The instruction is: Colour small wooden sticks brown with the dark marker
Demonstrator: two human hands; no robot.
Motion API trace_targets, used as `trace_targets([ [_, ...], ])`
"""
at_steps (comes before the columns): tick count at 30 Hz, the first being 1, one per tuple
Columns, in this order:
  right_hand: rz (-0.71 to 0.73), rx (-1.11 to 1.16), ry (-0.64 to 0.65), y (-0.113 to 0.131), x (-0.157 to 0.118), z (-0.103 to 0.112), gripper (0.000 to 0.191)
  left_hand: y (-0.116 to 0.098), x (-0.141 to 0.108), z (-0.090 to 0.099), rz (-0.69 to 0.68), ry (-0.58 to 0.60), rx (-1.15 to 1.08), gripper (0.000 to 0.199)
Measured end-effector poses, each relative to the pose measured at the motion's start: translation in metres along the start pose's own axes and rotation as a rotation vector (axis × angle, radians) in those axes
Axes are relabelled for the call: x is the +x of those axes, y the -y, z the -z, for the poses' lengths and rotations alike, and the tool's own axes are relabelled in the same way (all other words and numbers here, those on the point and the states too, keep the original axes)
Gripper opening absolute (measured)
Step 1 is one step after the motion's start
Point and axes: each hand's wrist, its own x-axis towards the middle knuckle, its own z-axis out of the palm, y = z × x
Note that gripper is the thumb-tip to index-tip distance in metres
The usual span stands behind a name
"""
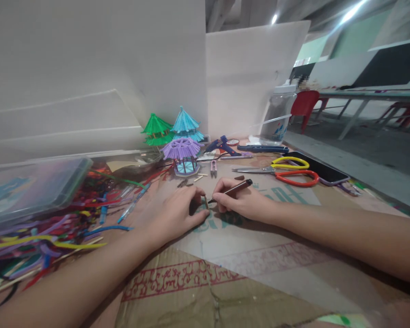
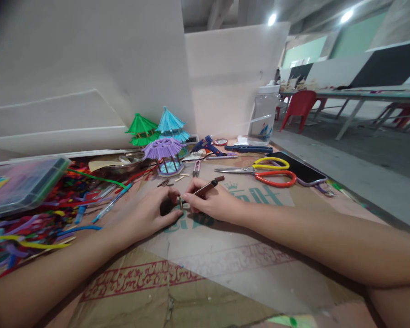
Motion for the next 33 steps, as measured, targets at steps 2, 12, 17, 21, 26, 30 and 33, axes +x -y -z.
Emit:
trace_targets([
  [2,-0.003,-0.018,0.001,0.0013,-0.0004,0.0004,0.018,0.0007,-0.0002,-0.0005,0.003,0.000,-0.007,0.017],
  [12,0.023,0.033,-0.015,-0.0001,0.0000,0.0003,0.016,0.0008,-0.0002,-0.0005,0.010,0.006,-0.024,0.019],
  [17,0.014,-0.032,0.008,-0.0004,-0.0013,0.0015,0.020,-0.0001,-0.0006,-0.0002,-0.005,-0.008,-0.018,0.018],
  [21,0.018,-0.031,0.004,-0.0011,-0.0012,0.0017,0.020,-0.0003,-0.0005,0.0002,-0.002,-0.004,-0.020,0.018],
  [26,0.028,0.022,-0.017,-0.0019,-0.0005,0.0001,0.019,0.0001,-0.0004,0.0002,-0.001,0.001,-0.011,0.017],
  [30,0.035,0.036,-0.024,-0.0018,-0.0009,0.0002,0.021,0.0004,-0.0005,-0.0004,0.007,-0.001,-0.018,0.018],
  [33,0.026,-0.005,-0.009,-0.0003,-0.0009,0.0016,0.021,0.0010,-0.0006,-0.0010,0.005,0.001,-0.015,0.018],
])
